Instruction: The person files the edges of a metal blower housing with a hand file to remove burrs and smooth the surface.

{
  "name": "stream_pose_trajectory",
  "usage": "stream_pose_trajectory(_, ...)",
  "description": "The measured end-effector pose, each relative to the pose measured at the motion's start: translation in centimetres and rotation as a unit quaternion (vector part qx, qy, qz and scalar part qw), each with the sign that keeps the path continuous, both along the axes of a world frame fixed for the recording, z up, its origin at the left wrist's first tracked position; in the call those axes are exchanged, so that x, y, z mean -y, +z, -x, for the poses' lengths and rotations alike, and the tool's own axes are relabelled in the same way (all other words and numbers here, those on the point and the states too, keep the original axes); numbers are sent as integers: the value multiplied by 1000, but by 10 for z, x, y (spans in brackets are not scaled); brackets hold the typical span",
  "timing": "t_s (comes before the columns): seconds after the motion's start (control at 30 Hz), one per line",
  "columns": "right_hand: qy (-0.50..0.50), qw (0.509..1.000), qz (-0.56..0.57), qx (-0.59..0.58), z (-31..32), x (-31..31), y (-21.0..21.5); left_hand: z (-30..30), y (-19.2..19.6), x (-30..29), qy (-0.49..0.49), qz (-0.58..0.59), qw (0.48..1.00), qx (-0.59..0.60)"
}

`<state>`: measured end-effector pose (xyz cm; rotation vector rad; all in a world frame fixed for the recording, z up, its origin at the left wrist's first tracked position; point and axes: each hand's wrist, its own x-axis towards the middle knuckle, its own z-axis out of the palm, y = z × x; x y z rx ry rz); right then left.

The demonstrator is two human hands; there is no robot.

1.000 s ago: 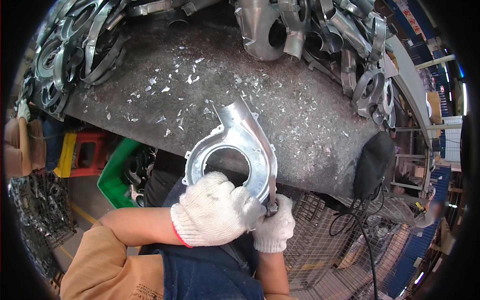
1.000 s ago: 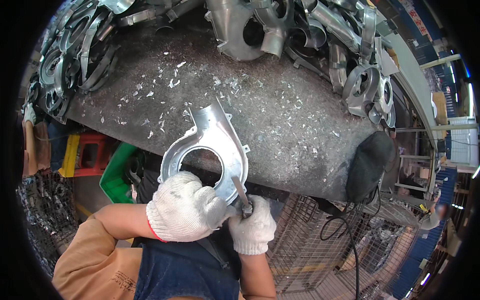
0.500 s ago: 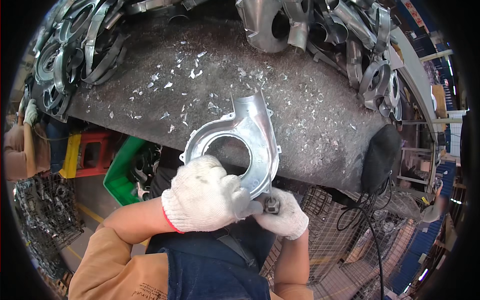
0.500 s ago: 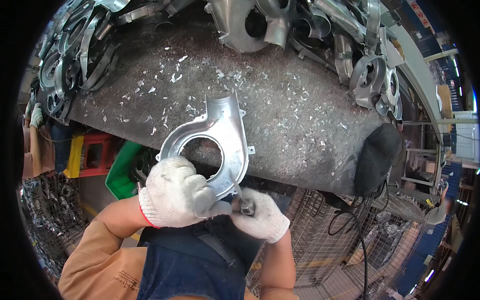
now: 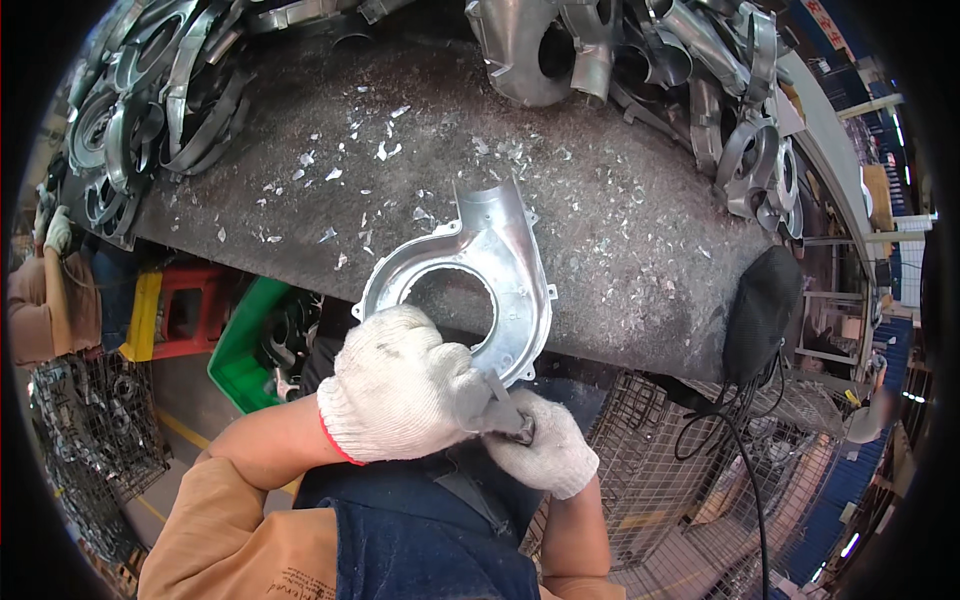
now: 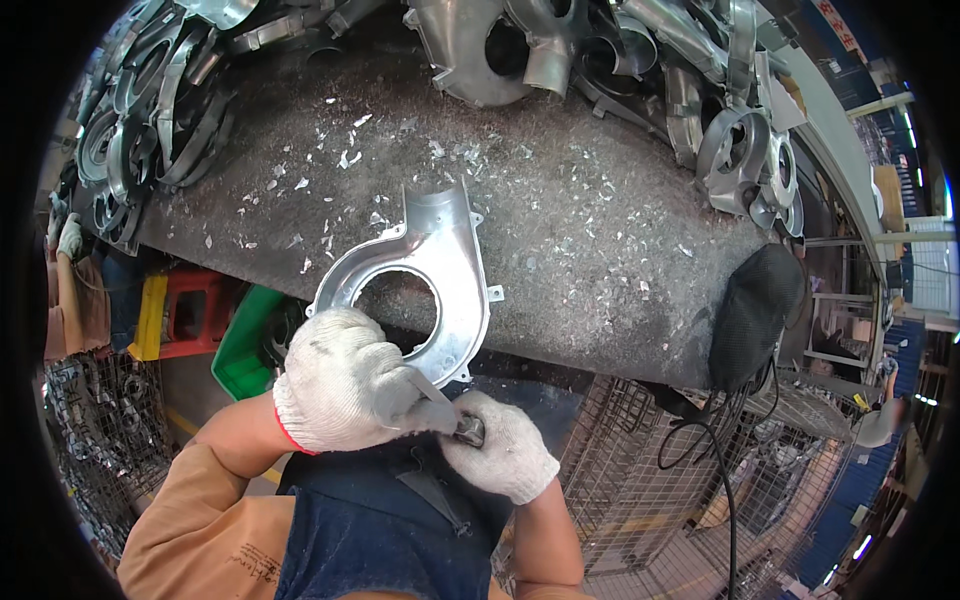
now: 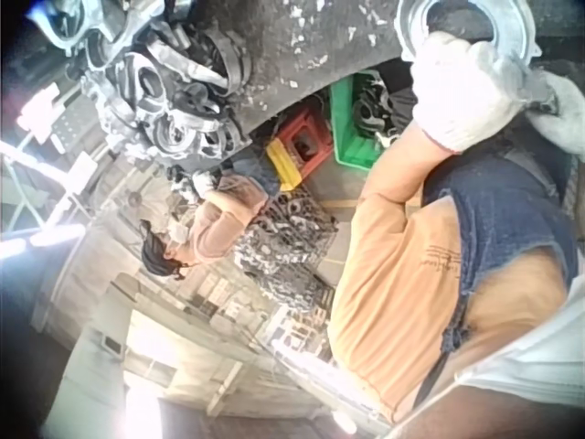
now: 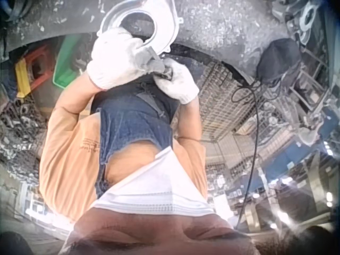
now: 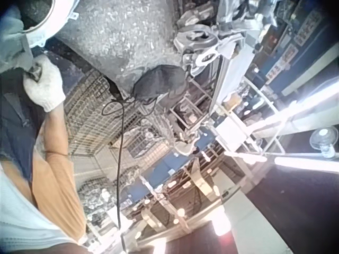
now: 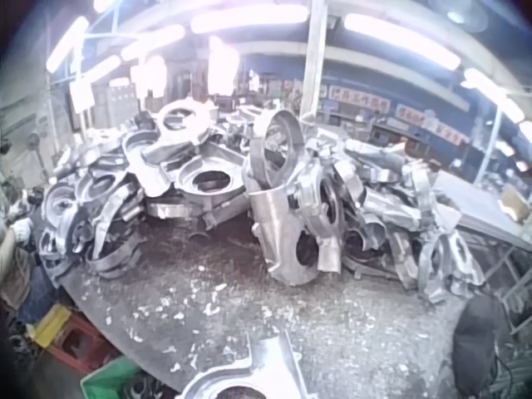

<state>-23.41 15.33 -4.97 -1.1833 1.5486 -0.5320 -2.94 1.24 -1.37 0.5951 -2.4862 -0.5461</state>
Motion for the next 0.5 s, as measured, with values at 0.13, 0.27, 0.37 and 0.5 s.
stream_pose_trajectory(0.13,-69,992,20,-99,-10,-8,-4,-8,-1,-1,-3,30,999,27)
stream_pose_trajectory(0.27,-38,994,-13,-105,-17,-2,7,-8,0,-3,-6,-2,999,31)
stream_pose_trajectory(0.37,-54,988,54,-132,-18,-5,3,-11,2,-3,-6,-1,1000,26)
stream_pose_trajectory(0.5,-219,960,144,-99,-17,-21,-8,-4,9,-2,2,-7,1000,18)
